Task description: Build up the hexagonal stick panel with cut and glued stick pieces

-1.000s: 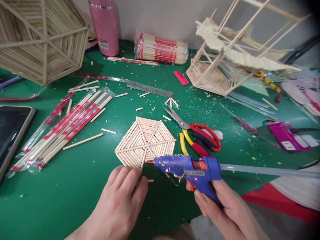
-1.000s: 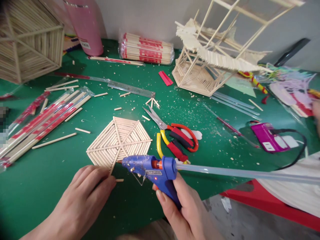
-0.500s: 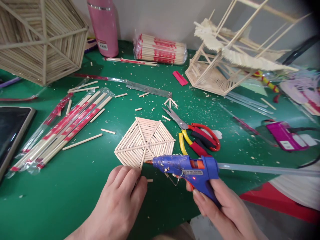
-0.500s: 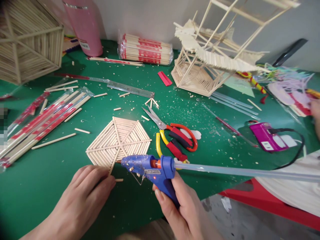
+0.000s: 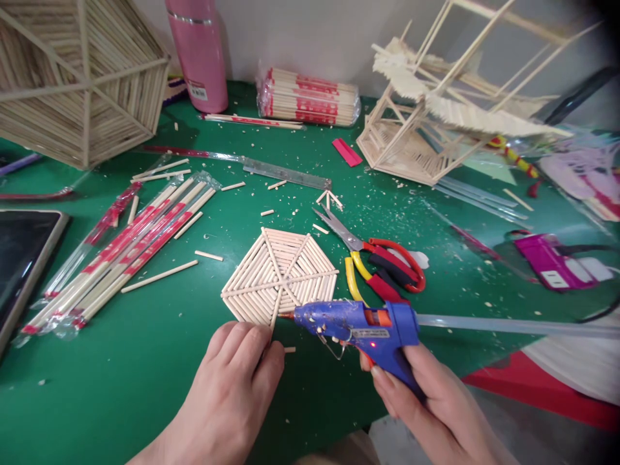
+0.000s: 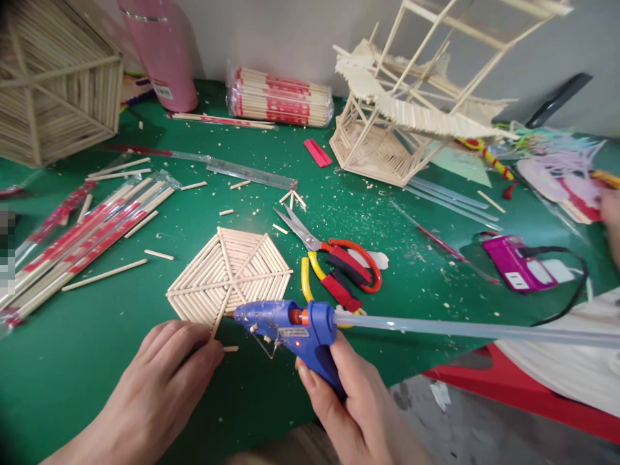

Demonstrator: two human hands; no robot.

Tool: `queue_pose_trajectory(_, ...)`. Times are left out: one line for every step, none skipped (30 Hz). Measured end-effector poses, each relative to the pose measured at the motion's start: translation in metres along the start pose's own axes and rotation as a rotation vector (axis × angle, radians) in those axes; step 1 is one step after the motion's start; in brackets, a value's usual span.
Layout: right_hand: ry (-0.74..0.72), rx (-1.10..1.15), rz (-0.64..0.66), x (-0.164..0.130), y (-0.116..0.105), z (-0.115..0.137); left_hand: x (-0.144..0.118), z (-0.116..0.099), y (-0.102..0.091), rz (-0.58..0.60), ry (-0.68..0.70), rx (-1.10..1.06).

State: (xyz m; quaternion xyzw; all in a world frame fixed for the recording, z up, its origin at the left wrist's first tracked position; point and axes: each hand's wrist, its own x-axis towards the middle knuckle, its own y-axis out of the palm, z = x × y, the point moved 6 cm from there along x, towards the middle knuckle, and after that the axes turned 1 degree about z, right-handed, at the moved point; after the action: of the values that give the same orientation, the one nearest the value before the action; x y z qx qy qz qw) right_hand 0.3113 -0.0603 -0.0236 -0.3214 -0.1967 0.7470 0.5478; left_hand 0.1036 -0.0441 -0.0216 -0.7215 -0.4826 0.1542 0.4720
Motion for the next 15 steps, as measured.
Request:
queue_pose_trajectory(-0.007,-0.011,0.010,0.0007,-0.0006,0.0009,0.0001,0.0001,0.0001,0.003,-0.004,-0.004)
queue_pose_trajectory(-0.010,-0.022,0.005,0.0014,-0.0018,0.0021,0.0003,0.0003,0.0002,0.005,-0.007,-0.008)
queue_pose_trajectory(-0.013,-0.030,-0.002,0.0020,-0.0026,0.0036,0.0004,0.0005,0.0004,0.007,-0.010,-0.010)
queue_pose_trajectory(-0.015,-0.033,-0.011,0.0025,-0.0030,0.0052,0.0005,0.0008,0.0003,0.003,-0.015,-0.010)
queue_pose_trajectory(-0.018,-0.027,-0.021,0.0028,-0.0028,0.0068,0.0007,0.0008,0.0002,-0.001,-0.014,-0.009)
queue_pose_trajectory(-0.015,-0.014,-0.036,0.0028,-0.0023,0.0078,0.0008,0.0006,0.0001,-0.006,-0.011,-0.009)
queue_pose_trajectory(-0.006,0.005,-0.056,0.0025,-0.0017,0.0079,0.0010,0.0006,0.0001,-0.010,-0.010,-0.008)
queue_pose_trajectory(0.006,0.023,-0.075,0.0020,-0.0009,0.0074,0.0012,0.0007,0.0001,-0.014,-0.012,-0.007)
queue_pose_trajectory(0.021,0.037,-0.097,0.0013,-0.0003,0.0063,0.0014,0.0007,0.0002,-0.014,-0.012,-0.006)
queue_pose_trajectory(0.035,0.045,-0.117,0.0005,0.0000,0.0050,0.0016,0.0007,0.0003,-0.013,-0.013,-0.006)
queue_pose_trajectory(0.044,0.049,-0.121,0.0000,0.0005,0.0039,0.0016,0.0007,0.0005,-0.011,-0.014,-0.006)
queue_pose_trajectory(0.047,0.047,-0.119,-0.0003,0.0008,0.0031,0.0016,0.0007,0.0002,-0.013,-0.014,-0.005)
queue_pose_trajectory(0.047,0.040,-0.113,-0.0004,0.0006,0.0027,0.0014,0.0007,-0.0002,-0.017,-0.013,-0.004)
queue_pose_trajectory(0.043,0.030,-0.103,-0.0003,0.0002,0.0027,0.0011,0.0008,-0.0005,-0.016,-0.012,-0.003)
queue_pose_trajectory(0.034,0.018,-0.081,-0.0001,0.0003,0.0032,0.0007,0.0008,-0.0007,-0.015,-0.011,-0.001)
